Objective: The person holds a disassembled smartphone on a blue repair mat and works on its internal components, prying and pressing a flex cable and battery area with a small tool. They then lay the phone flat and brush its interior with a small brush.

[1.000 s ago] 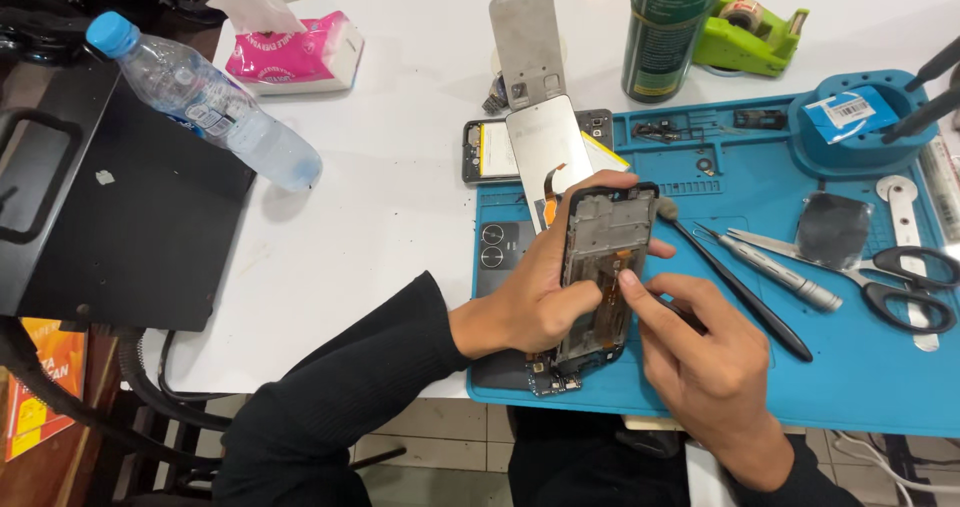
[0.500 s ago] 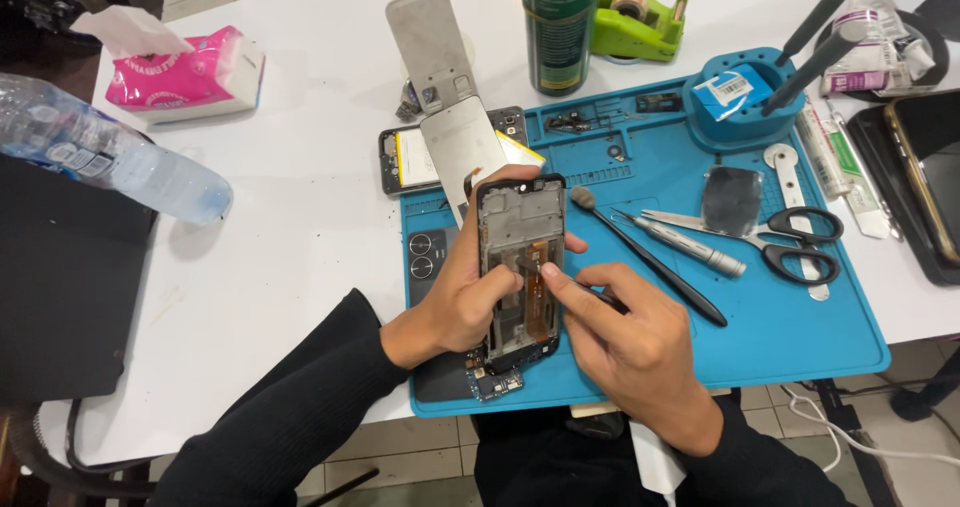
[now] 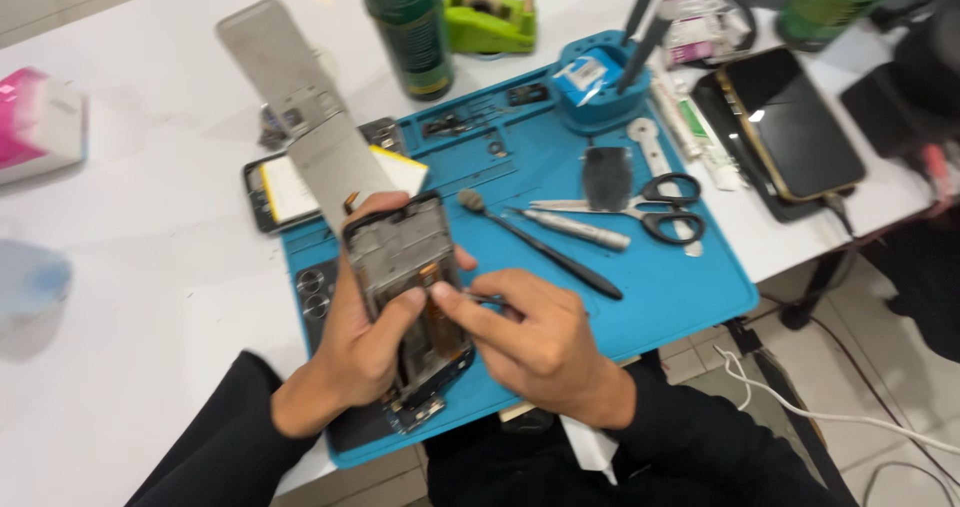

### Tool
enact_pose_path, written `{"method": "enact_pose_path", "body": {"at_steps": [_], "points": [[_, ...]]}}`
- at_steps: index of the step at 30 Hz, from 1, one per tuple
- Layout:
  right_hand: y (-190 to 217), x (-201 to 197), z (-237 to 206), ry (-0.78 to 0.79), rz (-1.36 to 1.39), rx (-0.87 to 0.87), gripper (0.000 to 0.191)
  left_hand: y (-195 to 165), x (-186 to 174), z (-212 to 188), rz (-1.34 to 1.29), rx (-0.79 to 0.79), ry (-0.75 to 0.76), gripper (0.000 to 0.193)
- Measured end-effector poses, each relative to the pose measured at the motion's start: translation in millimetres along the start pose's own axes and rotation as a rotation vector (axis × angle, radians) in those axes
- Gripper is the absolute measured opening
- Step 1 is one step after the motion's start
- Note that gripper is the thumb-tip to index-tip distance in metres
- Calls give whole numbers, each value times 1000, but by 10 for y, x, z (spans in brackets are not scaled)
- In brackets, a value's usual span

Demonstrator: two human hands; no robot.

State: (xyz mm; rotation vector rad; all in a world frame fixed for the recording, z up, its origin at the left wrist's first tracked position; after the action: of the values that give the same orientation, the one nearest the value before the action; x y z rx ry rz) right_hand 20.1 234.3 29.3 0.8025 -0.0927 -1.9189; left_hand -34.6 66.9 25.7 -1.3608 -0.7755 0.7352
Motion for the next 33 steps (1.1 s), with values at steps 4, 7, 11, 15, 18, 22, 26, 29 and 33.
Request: {"method": "enact_pose_path", "body": {"at_steps": [4, 7, 11, 15, 18, 22, 26, 29, 33], "points": [[-14, -59, -8, -14, 10, 26, 46, 8, 40, 7, -46, -26, 11, 73], [-11, -94, -15, -5, 9, 0, 46, -1, 62, 17, -43, -11, 7, 75], [-16, -107, -42, -2, 7, 7, 45, 0, 93, 22, -10, 27, -6, 78], [-31, -116, -52, -11, 6, -1, 46, 5, 115, 33, -10, 27, -3, 78], [-43, -137, -56, -6, 21, 3, 47, -10, 110, 56, 15, 25, 2, 78], [-53, -150, -67, 13, 9, 5, 49, 10, 119, 85, -61, 5, 10, 79], [-13, -77, -47, -11, 0, -23, 51, -6, 51, 35, 41, 17, 55, 80], [47, 20, -8, -9, 3, -44, 51, -45, -31, -43, 126, 81, 52, 79], [98, 96, 26, 13, 4, 0, 47, -90, -111, -96, 110, 87, 80, 80]]}}
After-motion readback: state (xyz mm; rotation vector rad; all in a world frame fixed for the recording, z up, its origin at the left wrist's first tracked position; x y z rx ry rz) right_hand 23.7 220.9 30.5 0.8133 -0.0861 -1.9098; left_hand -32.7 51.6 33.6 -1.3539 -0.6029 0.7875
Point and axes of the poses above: each hand's wrist, its own z-axis towards the middle knuckle, its own x-axis out of the palm, y = z × x, the point moved 4 cm from there along z, towards the middle knuckle, and after that the axes turned 10 degrees about -x, right-handed, at the moved point
